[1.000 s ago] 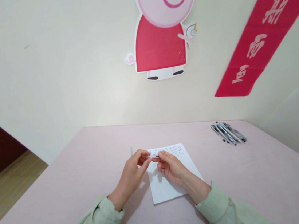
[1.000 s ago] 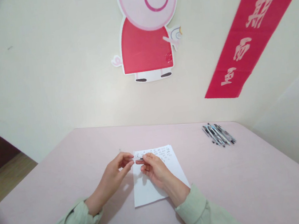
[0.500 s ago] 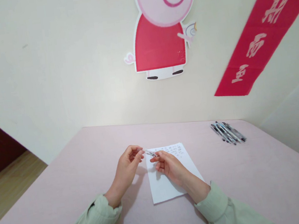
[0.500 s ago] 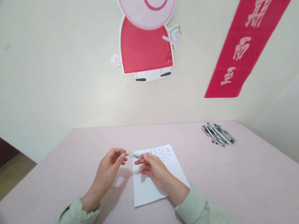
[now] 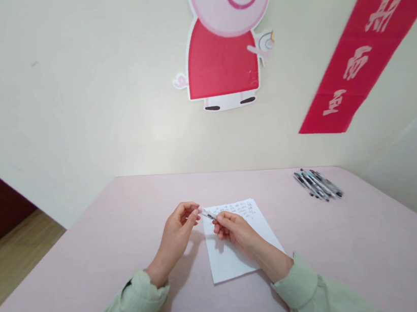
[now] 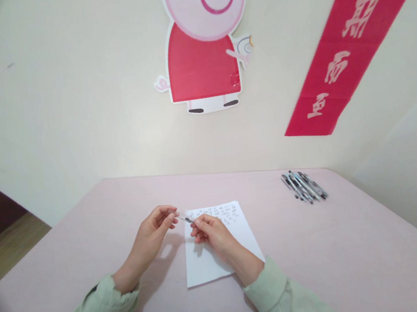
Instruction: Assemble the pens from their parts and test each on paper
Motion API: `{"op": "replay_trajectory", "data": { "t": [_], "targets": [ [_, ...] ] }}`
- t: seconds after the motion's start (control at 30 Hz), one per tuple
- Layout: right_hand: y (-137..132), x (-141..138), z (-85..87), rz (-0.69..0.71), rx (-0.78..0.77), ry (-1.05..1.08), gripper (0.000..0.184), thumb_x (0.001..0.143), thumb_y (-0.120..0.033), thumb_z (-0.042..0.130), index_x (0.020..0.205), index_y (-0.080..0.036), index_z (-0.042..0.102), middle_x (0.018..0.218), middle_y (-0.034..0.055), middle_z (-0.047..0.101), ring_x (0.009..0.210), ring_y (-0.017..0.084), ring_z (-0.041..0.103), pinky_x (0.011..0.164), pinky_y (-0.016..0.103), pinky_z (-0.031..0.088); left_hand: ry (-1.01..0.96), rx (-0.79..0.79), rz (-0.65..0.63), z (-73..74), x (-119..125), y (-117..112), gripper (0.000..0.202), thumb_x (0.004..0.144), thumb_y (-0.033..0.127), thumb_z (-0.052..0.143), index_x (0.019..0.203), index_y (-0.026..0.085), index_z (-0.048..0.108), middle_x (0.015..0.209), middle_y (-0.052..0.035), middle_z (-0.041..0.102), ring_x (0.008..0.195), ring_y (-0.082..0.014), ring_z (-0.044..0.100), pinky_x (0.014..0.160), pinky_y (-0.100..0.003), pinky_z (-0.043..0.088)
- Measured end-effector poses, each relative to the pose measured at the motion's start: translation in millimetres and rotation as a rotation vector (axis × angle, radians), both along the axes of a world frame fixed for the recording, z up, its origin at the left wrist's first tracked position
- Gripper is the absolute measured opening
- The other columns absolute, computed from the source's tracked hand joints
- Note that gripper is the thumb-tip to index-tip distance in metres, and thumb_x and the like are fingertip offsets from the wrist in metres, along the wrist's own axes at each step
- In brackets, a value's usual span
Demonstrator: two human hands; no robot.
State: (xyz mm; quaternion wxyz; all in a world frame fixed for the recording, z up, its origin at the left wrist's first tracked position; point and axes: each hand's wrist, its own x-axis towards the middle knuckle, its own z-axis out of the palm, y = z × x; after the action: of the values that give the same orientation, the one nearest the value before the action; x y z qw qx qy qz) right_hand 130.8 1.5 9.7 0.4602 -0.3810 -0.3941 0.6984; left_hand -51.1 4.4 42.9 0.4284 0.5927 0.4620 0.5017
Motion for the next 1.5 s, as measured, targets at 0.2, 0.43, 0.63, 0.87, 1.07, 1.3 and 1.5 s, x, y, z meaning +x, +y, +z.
{"op": "replay_trajectory", "data": {
  "t": [0.2,0.43,0.63,0.87,1.07,1.3,1.5],
  "targets": [
    [1.0,-0.2,-3.0,-0.013,0.041,-0.013,0.035,0.072,-0.048,0.075,0.071,-0.016,0.061,0.065,0.0,0.063,0.052,0.008,0.053,0.051,0.019,0.042,-0.033,-0.012,0.0,-0.7,0.5,1.2,0.024,0.083,0.038,0.06,0.096,0.018,0.062,0.09,-0.0037,0.068,0.077,-0.0154,0.063,0.07,-0.03,0.052],
    [-0.5,0.0,-1.7,-0.01,0.068,-0.026,0.032,0.071,-0.044,0.077,0.073,-0.017,0.061,0.068,0.0004,0.065,0.053,0.008,0.053,0.053,0.02,0.042,-0.113,-0.134,-0.029,5.1,4.9,-3.7,0.029,0.08,0.041,0.063,0.095,0.017,0.065,0.093,-0.0059,0.069,0.085,-0.0188,0.065,0.076,-0.033,0.053],
    [-1.5,-1.5,3.5,-0.003,0.064,-0.029,0.033,0.069,-0.045,0.078,0.071,-0.017,0.06,0.067,-0.0004,0.065,0.053,0.008,0.054,0.053,0.02,0.042,-0.138,-0.142,-0.05,5.2,7.3,-4.8,0.03,0.079,0.045,0.064,0.09,0.018,0.065,0.091,-0.0049,0.068,0.087,-0.0192,0.066,0.08,-0.034,0.054],
    [-1.2,-2.7,0.6,0.028,0.074,-0.041,0.035,0.072,-0.049,0.074,0.073,-0.017,0.06,0.065,-0.0007,0.064,0.052,0.009,0.054,0.052,0.02,0.041,-0.14,-0.126,-0.002,3.5,8.4,-4.5,0.03,0.077,0.046,0.066,0.085,0.018,0.064,0.087,-0.0039,0.069,0.082,-0.0182,0.066,0.078,-0.034,0.055],
    [-1.3,-1.5,-0.2,0.055,0.076,-0.044,0.034,0.075,-0.049,0.071,0.076,-0.017,0.06,0.07,0.0005,0.065,0.054,0.008,0.056,0.055,0.02,0.043,-0.134,-0.125,-0.016,3.6,7.2,-3.9,0.027,0.078,0.044,0.065,0.085,0.018,0.063,0.086,-0.003,0.068,0.082,-0.0177,0.065,0.077,-0.033,0.055],
    [-3.2,-4.8,4.8,-0.033,0.284,-0.248,0.028,0.073,-0.032,0.072,0.098,-0.022,0.064,0.093,0.0024,0.067,0.077,0.015,0.065,0.067,0.026,0.049,0.044,0.001,-0.073,3.0,7.7,-3.2,0.023,0.08,0.041,0.06,0.08,0.019,0.064,0.08,-0.0019,0.067,0.08,-0.0173,0.063,0.077,-0.03,0.051],
    [-0.1,-3.3,-4.0,-0.066,0.357,-0.366,0.005,0.078,-0.026,0.064,0.079,-0.021,0.064,0.073,-0.0009,0.065,0.069,0.016,0.062,0.069,0.029,0.049,0.302,0.039,0.036,1.4,-5.6,3.8,0.025,0.086,0.04,0.048,0.079,0.021,0.062,0.077,-0.0009,0.066,0.076,-0.0179,0.061,0.07,-0.028,0.046]
  ]
}}
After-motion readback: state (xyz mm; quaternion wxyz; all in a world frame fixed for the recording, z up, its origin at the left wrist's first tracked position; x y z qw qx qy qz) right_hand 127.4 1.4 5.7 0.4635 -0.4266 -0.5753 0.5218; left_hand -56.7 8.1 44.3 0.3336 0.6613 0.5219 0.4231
